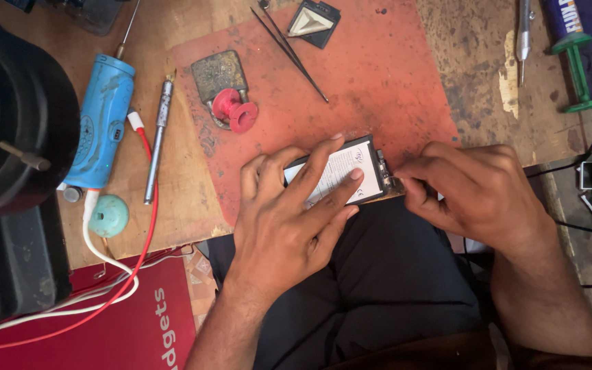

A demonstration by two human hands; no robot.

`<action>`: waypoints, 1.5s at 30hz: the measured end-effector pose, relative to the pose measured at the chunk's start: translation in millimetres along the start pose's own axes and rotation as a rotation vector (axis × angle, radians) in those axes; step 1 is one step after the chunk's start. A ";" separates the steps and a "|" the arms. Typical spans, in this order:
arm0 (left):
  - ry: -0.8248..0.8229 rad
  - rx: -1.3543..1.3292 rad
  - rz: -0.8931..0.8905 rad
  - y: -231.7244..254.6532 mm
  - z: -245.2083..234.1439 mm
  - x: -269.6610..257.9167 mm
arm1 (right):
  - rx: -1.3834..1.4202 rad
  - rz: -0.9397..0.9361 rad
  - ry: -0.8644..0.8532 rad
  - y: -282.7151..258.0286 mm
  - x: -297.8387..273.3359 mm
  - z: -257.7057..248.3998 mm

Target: The person repairs a mobile phone battery by applying pink tape to its connector, using tweezers to position the tape, and then using a soldering iron to solder the connection. The person then inspects the battery and places it on the table.

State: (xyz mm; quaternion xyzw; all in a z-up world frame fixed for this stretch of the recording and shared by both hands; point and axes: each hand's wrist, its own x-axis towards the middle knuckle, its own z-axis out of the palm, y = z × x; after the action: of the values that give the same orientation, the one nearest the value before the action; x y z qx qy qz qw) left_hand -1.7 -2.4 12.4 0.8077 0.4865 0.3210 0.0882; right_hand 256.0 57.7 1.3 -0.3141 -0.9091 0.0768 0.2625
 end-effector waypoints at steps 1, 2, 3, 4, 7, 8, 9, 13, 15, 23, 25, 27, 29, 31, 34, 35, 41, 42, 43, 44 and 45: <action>0.000 -0.002 -0.001 0.2 0.2 0.2 | -0.007 -0.001 -0.002 -0.6 0.3 -0.3; 0.001 -0.002 -0.001 0.2 0.2 0.2 | -0.014 -0.003 -0.004 -1.3 0.4 -0.5; 0.002 -0.003 -0.001 0.1 0.1 0.0 | -0.020 -0.004 -0.006 -1.9 0.7 -0.7; 0.003 -0.003 -0.001 0.0 0.0 -0.1 | -0.037 -0.005 -0.007 -2.6 1.0 -0.9; -0.005 0.004 -0.001 0.1 -0.3 -0.3 | -0.057 0.002 -0.012 -3.8 2.3 -1.7; -0.005 0.003 -0.001 0.2 -0.5 -0.3 | -0.044 0.011 -0.016 -3.5 3.2 -2.2; -0.005 0.003 -0.002 0.3 -0.5 -0.3 | -0.031 0.018 -0.021 -3.3 3.9 -2.6; -0.005 0.005 -0.003 0.5 -1.0 -0.1 | 0.034 0.025 0.010 -2.0 2.8 -5.7; 0.001 -0.008 -0.005 0.6 -0.7 0.4 | 0.030 0.033 0.010 -0.6 0.8 -3.9; 0.094 -0.083 0.017 -1.4 -0.5 -4.1 | 0.262 0.172 0.163 -1.1 -3.2 -0.8; 0.132 -0.150 0.005 -0.6 2.3 -6.0 | 0.485 0.327 0.280 -12.6 -3.7 -1.1; 0.187 -0.175 0.000 2.9 8.0 -7.3 | 0.821 0.512 0.421 -28.2 -3.3 3.5; 0.268 -0.205 -0.023 8.3 16.2 -7.5 | 0.915 0.456 0.427 -37.1 -1.2 6.0; 0.377 -0.237 -0.063 14.6 23.7 -6.7 | 0.969 0.445 0.391 -45.2 -1.0 7.5; 0.487 -0.223 -0.119 21.8 28.3 -6.2 | 1.021 0.477 0.299 -58.3 -5.4 9.7; 0.488 -0.249 -0.141 23.5 29.1 -6.1 | 1.058 0.474 0.280 -60.9 -6.0 14.2; 0.323 -0.905 -0.449 28.2 28.8 -13.1 | 0.994 0.497 0.281 -54.2 -13.5 25.4; 0.253 -0.971 -0.537 27.1 29.2 -14.4 | 0.975 0.506 0.278 -52.1 -14.4 24.4; 0.181 -1.029 -0.630 25.6 28.7 -16.5 | 0.974 0.474 0.231 -51.0 -15.2 22.7; 0.169 -1.154 -0.590 24.2 30.9 -16.0 | 0.972 0.443 0.184 -49.3 -16.1 19.1; 0.154 -1.277 -0.557 24.1 33.9 -15.7 | 0.975 0.416 0.134 -50.2 -17.0 16.5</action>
State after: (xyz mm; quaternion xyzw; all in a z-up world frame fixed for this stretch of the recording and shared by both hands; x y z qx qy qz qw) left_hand 31.3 -22.1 -9.9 0.4182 0.3965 0.5658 0.5897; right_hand 232.0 8.1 -4.7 -0.3337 -0.6677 0.5206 0.4145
